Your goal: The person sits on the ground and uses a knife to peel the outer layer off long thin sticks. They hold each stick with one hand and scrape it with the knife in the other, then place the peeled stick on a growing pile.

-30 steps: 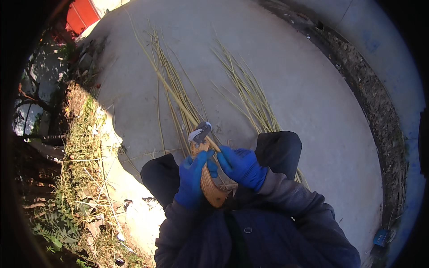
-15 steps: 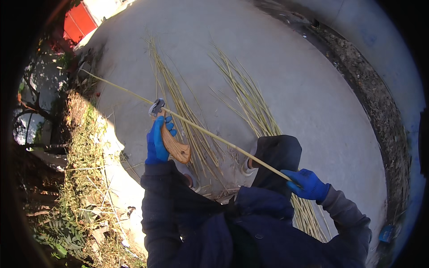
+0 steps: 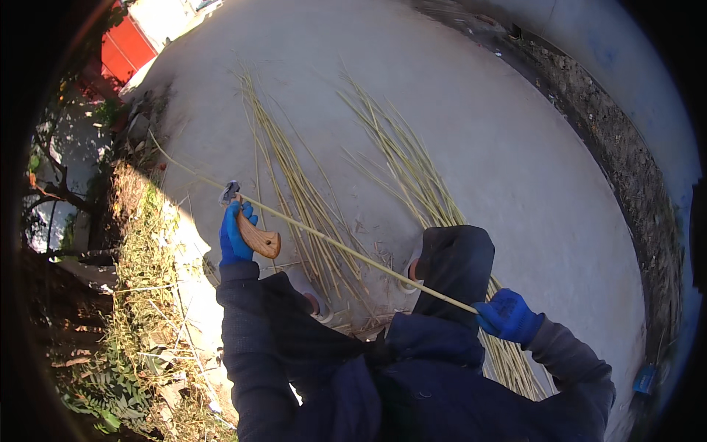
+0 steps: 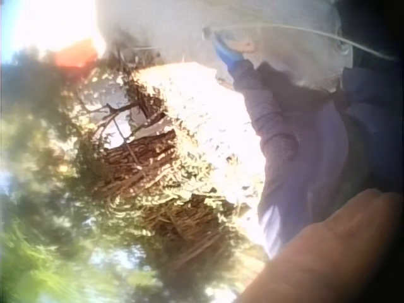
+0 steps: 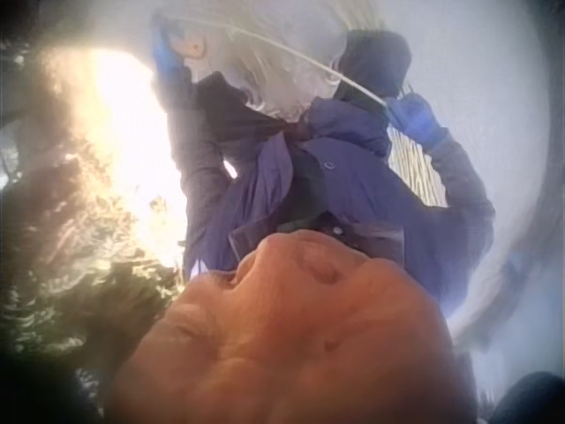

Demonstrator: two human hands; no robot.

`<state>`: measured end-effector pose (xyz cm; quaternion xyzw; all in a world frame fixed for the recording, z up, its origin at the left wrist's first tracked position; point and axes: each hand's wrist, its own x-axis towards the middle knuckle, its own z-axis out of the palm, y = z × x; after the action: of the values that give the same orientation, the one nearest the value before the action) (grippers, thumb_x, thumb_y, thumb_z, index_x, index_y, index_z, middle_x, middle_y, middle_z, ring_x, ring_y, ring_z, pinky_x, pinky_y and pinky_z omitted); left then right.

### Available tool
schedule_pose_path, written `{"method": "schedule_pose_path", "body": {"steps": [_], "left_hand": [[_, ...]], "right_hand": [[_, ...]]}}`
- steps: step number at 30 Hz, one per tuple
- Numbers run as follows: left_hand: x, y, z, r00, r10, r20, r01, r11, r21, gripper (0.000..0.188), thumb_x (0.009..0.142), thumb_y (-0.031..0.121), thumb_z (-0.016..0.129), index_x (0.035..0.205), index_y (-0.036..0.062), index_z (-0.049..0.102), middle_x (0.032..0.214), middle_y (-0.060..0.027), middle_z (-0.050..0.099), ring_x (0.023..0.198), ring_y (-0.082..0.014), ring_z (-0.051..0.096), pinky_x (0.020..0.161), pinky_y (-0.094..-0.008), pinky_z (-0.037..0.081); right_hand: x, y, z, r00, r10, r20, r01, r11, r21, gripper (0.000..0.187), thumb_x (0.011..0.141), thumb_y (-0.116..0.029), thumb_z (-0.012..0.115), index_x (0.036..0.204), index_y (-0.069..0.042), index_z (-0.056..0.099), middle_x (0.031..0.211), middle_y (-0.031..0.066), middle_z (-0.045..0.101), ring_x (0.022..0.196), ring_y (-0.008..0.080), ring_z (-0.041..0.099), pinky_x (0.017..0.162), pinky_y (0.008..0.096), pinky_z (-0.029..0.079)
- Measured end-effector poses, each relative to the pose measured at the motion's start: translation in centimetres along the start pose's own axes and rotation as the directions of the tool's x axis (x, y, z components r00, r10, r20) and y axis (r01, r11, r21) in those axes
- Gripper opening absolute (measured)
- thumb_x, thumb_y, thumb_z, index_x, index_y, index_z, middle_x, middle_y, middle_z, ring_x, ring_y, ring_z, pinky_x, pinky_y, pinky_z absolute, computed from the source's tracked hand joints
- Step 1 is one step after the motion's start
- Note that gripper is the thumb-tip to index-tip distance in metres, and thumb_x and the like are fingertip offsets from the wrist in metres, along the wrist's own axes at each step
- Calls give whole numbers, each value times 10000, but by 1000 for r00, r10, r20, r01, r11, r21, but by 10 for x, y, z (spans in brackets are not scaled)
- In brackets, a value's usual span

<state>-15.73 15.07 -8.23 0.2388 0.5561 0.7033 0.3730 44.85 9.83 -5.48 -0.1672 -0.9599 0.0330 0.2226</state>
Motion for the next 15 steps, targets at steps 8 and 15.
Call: {"method": "schedule_pose_path", "body": {"steps": [8, 15], "left_hand": [[-20, -5, 31, 997, 3, 76, -3, 1000, 10, 485, 965, 356, 644, 1295, 8, 571, 1093, -78, 638, 973, -186, 626, 861, -349, 533], [-142, -31, 150, 920, -274, 280, 297, 954, -39, 419, 971, 338, 651, 1195, -14, 615, 1003, -89, 664, 856, -174, 652, 721, -314, 569]], "right_hand": [[-5, 0, -39, 864, 446, 235, -493, 844, 211, 444, 867, -141, 694, 1300, -74, 618, 729, 140, 633, 663, 303, 625, 618, 411, 503], [165, 34, 63, 873, 458, 169, -469, 692, 549, 208, 963, -209, 593, 1124, -79, 616, 720, 143, 649, 635, 345, 646, 603, 425, 525]]}}
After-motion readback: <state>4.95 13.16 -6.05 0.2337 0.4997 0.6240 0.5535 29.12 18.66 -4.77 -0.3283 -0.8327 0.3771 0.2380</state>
